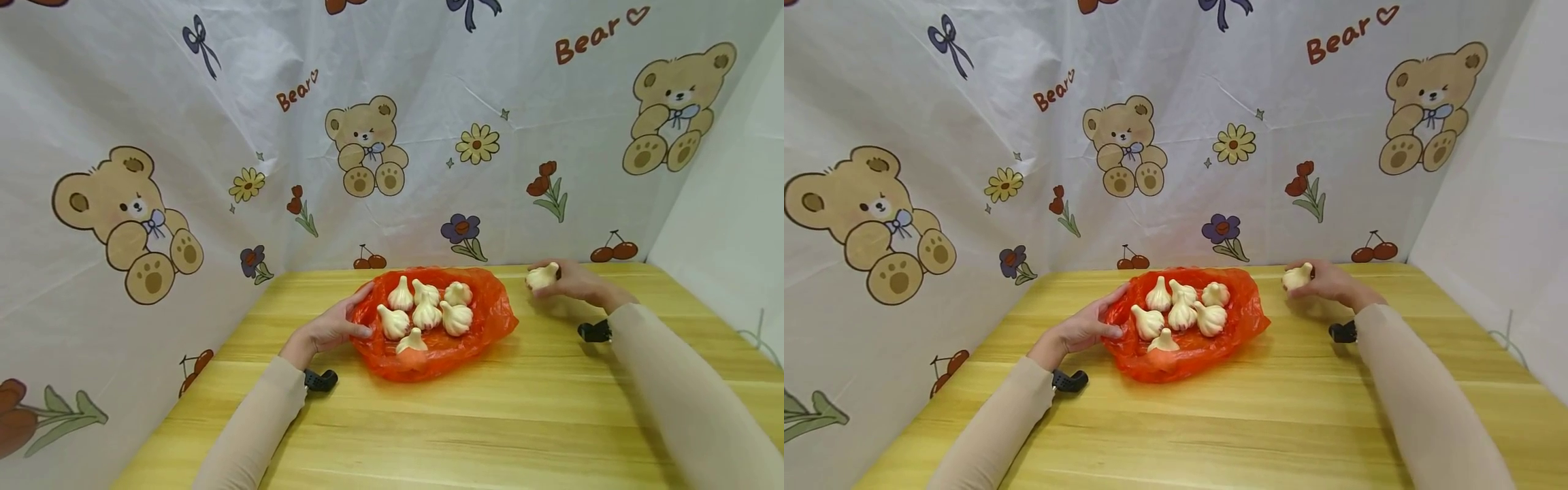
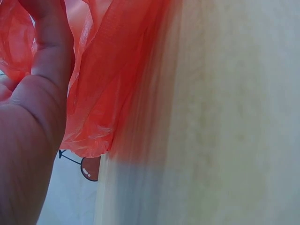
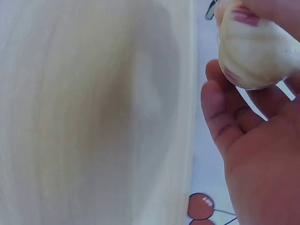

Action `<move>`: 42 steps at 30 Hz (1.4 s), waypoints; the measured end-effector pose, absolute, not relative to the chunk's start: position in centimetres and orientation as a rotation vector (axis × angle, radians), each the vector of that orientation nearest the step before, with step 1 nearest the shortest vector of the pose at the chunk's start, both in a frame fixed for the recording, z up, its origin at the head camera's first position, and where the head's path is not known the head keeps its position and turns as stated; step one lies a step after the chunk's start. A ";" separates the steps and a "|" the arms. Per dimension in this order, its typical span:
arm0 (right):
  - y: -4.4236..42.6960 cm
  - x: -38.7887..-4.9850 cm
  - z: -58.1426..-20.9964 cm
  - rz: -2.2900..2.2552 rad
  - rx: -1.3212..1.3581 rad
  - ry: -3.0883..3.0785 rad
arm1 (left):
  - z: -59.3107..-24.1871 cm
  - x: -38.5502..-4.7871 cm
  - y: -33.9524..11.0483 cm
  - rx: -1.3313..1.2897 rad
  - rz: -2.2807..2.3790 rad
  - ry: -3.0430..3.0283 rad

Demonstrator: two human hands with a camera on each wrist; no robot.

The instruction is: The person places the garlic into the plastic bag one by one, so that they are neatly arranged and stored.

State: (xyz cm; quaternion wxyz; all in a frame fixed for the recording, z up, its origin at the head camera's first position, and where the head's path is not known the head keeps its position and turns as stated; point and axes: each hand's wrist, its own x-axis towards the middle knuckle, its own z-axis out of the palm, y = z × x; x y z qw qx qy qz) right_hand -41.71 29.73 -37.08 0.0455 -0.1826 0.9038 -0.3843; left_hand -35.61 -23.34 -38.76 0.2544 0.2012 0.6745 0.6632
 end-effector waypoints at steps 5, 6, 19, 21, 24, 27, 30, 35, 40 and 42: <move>29.3 -41.0 -36.1 -1.260 -0.590 2.703 | -38.5 -35.6 -23.3 0.544 1.805 1.837; 29.2 -40.8 -35.9 -1.263 -0.594 2.704 | -38.5 -35.5 -23.3 0.543 1.804 1.839; 25.8 -38.3 -32.3 -1.166 -0.712 2.770 | -38.7 -35.4 -23.4 0.559 1.804 1.840; 25.0 -37.8 -31.9 -1.145 -0.732 2.781 | -38.7 -35.4 -23.3 0.556 1.797 1.848; 23.7 -37.3 -31.2 -1.134 -0.774 2.774 | -38.8 -35.4 -23.3 0.553 1.796 1.850; 22.6 -37.0 -30.6 -1.151 -0.819 2.737 | -38.7 -35.3 -23.3 0.552 1.803 1.840; 21.7 -36.8 -30.2 -1.133 -0.851 2.724 | -38.5 -35.3 -23.2 0.554 1.805 1.832; 20.7 -36.5 -29.8 -1.046 -0.879 2.715 | -38.5 -35.3 -23.2 0.562 1.800 1.833; 19.5 -36.3 -29.3 -0.940 -0.927 2.676 | -38.6 -35.4 -23.2 0.566 1.803 1.825; 18.9 -36.3 -29.0 -0.890 -0.962 2.660 | -38.6 -35.4 -23.2 0.567 1.800 1.826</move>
